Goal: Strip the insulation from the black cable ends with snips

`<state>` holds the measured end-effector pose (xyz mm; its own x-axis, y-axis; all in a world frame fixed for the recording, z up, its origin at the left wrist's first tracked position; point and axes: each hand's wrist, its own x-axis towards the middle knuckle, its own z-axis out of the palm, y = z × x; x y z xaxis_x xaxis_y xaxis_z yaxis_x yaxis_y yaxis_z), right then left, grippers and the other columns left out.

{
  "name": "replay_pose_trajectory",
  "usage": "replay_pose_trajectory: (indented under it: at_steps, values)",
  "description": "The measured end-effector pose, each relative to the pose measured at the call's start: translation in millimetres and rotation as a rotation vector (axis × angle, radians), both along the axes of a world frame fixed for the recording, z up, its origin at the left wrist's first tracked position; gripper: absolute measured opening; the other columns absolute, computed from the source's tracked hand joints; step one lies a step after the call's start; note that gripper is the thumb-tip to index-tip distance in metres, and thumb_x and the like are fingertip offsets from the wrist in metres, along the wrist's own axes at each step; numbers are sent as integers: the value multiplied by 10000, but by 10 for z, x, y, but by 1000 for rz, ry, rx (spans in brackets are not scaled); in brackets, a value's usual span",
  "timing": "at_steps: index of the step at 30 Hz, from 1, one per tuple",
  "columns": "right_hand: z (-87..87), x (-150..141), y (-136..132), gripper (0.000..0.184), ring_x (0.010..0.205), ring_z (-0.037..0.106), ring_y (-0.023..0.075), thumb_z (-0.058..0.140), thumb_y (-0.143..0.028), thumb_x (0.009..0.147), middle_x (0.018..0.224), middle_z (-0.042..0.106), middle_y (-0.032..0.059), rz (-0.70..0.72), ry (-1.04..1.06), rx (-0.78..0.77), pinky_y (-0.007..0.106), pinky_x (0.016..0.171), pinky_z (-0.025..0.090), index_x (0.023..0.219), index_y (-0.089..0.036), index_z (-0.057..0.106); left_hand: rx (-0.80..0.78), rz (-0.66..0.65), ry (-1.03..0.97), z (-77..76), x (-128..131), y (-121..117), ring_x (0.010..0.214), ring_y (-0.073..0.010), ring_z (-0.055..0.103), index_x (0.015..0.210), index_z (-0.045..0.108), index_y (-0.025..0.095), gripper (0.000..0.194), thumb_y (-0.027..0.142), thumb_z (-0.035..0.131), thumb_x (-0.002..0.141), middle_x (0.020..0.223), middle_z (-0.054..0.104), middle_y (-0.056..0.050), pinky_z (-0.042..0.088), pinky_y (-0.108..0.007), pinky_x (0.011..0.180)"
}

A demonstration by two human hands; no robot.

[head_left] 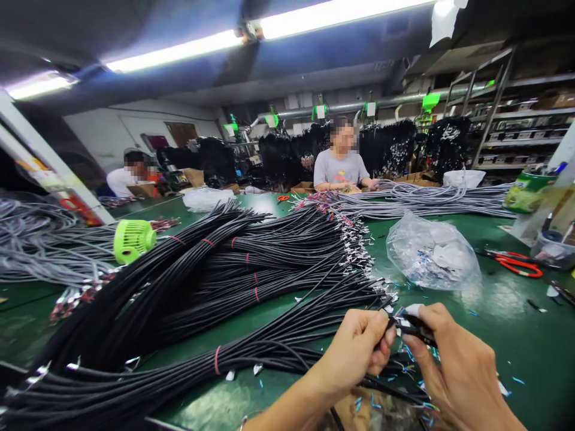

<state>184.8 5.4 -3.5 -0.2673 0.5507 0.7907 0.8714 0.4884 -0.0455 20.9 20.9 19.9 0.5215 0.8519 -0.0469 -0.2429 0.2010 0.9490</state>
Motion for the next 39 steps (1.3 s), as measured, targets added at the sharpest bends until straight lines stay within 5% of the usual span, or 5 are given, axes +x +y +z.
replay_pose_trajectory:
  at_steps: [13, 21, 26, 35, 39]
  values:
    - [14, 33, -20, 150, 707, 656, 164, 572, -256, 870, 827, 669, 53, 147, 284, -93, 260, 642, 501, 985, -165, 602, 6, -19, -2, 11, 4, -1, 330, 1, 160, 550, 436, 159, 528, 630, 573, 745, 405, 303, 106, 99, -191, 354]
    - [244, -37, -67, 159, 488, 504, 105, 597, -215, 841, 596, 553, -26, 358, 605, -356, 199, 433, 418, 684, -202, 619, 193, 142, 209, -6, 35, -56, 400, -42, 304, 601, 583, 114, 506, 596, 581, 759, 493, 436, 38, 205, -201, 393]
    - [200, 11, -53, 98, 511, 511, 109, 627, -182, 794, 607, 565, -20, 363, 635, -331, 197, 448, 418, 698, -198, 634, 317, 268, 229, -86, 46, -92, 493, -63, 400, 947, 671, 129, 256, 347, 626, 820, 664, 550, 3, 300, -190, 470]
    - [93, -125, -26, 334, 392, 225, 20, 681, -476, 723, 508, 392, -85, 450, 1310, -1013, 156, 378, 158, 769, -158, 589, 532, 245, 129, -121, 12, -90, 763, -156, 511, 1070, 703, 193, 277, 321, 521, 906, 852, 571, -61, 388, -230, 618]
    - [177, -162, -77, 327, 398, 244, 30, 664, -474, 737, 519, 437, -70, 407, 1274, -1008, 173, 385, 162, 799, -160, 599, 585, 276, 136, -142, 4, -78, 768, -154, 523, 956, 721, 179, 220, 285, 537, 897, 834, 569, -58, 385, -214, 591]
